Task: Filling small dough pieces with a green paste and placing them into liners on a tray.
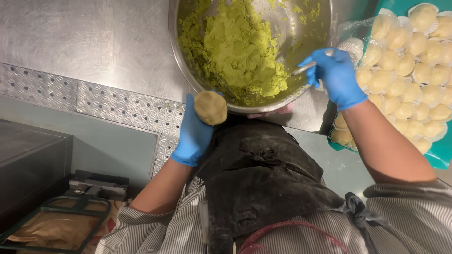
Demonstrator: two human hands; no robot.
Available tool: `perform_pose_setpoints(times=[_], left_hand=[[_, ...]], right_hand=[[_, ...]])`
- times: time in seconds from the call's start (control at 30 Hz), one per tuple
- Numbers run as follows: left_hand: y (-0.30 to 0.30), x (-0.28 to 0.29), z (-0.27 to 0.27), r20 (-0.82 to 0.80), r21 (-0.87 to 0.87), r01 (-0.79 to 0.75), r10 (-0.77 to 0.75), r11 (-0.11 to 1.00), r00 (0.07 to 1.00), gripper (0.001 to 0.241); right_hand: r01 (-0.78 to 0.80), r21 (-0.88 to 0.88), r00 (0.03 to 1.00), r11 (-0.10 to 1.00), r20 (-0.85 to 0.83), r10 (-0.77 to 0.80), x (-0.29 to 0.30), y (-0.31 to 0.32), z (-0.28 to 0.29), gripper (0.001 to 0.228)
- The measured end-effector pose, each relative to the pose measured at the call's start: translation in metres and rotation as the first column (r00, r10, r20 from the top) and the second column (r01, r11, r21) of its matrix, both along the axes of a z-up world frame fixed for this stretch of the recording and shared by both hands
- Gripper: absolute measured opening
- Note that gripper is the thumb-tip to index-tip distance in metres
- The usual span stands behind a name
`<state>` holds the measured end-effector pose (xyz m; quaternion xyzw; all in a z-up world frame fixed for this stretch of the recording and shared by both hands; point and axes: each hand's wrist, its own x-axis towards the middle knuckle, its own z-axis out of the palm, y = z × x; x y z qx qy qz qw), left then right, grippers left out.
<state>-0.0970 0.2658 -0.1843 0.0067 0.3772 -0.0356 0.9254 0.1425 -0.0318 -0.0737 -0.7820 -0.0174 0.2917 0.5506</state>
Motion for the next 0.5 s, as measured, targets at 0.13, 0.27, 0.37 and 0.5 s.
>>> perform_pose_setpoints(times=[0.13, 0.27, 0.37, 0.5], left_hand=[[-0.034, 0.062, 0.149, 0.138, 0.949, 0.030, -0.502, 0.313, 0.854, 0.032], [-0.063, 0.078, 0.131, 0.202, 0.668, 0.096, -0.304, 0.738, 0.931, 0.059], [-0.081, 0.093, 0.146, 0.189, 0.599, 0.136, -0.304, 0.789, 0.934, 0.049], [-0.096, 0.104, 0.179, 0.191, 0.773, 0.130, -0.423, 0.620, 0.886, 0.060]], right_hand=[[0.078, 0.278, 0.995, 0.957, 0.039, -0.092, -0.019, 0.005, 0.056, 0.025], [0.151, 0.377, 0.964, 0.914, 0.149, -0.221, -0.052, 0.022, 0.102, 0.011], [0.101, 0.196, 0.914, 0.975, 0.369, -0.169, -0.074, 0.035, 0.129, 0.018], [-0.089, -0.041, 0.794, 0.995, 0.600, 0.096, -0.089, 0.036, 0.144, 0.017]])
